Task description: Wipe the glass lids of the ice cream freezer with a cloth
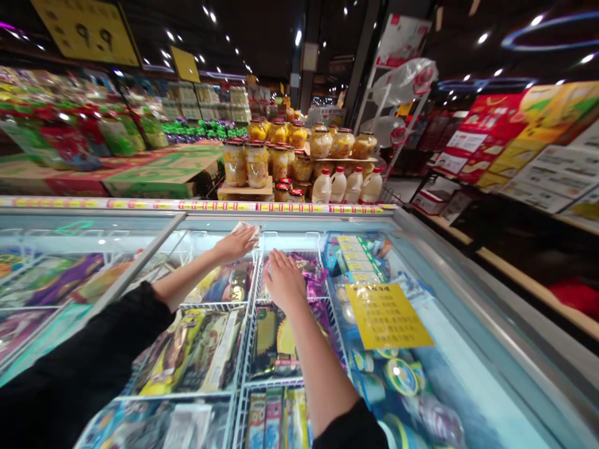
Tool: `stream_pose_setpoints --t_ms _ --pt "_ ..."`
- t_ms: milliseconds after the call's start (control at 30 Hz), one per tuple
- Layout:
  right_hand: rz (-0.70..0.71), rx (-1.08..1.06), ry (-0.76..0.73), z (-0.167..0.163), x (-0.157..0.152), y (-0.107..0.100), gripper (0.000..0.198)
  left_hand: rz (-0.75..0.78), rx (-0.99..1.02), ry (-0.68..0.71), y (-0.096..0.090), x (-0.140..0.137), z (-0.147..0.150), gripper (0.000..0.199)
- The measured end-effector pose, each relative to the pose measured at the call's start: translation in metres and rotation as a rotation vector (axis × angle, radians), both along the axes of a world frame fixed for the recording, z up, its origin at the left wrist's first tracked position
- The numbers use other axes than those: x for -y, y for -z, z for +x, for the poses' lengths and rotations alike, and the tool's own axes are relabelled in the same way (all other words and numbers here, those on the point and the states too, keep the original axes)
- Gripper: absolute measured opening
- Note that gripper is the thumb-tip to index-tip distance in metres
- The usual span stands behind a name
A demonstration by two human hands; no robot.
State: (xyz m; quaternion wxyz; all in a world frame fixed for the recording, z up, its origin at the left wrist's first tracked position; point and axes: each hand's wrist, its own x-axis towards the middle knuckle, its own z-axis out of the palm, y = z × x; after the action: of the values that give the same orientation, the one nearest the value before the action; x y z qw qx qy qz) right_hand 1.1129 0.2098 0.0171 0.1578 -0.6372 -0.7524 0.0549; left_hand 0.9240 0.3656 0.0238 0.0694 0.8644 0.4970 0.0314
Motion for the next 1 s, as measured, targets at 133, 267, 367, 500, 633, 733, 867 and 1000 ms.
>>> stream_pose_setpoints --t_ms 133,267,367,500,633,733,867,1000 --pt "0.007 -0.004 0.001 0.001 0.000 0.000 0.060 -0.019 -0.022 -0.041 -0.006 -0.007 -0.021 0.068" --pt "0.025 -0.012 0.000 0.001 -0.001 0.002 0.059 0.012 -0.010 -0.181 -0.010 -0.029 -0.006 0.068" --pt "0.032 -0.016 -0.001 0.000 0.000 0.002 0.059 0.013 0.004 -0.198 -0.010 -0.036 0.022 0.067" --pt "0.015 -0.007 0.002 -0.001 0.001 -0.001 0.060 0.026 0.022 -0.075 -0.001 -0.017 0.046 0.068" --pt "0.005 -0.009 0.007 0.000 0.000 -0.001 0.059 0.036 0.021 0.124 0.008 0.006 0.031 0.067" --pt "0.007 -0.014 0.000 0.001 -0.001 0.001 0.060 0.006 -0.009 0.141 0.005 0.001 0.008 0.066" --pt "0.005 -0.024 0.001 0.001 -0.001 0.002 0.060 0.002 -0.017 -0.037 -0.004 -0.025 0.006 0.067" --pt "0.022 -0.044 0.049 0.000 -0.001 0.000 0.064 0.015 -0.003 -0.134 -0.005 -0.036 0.037 0.068"
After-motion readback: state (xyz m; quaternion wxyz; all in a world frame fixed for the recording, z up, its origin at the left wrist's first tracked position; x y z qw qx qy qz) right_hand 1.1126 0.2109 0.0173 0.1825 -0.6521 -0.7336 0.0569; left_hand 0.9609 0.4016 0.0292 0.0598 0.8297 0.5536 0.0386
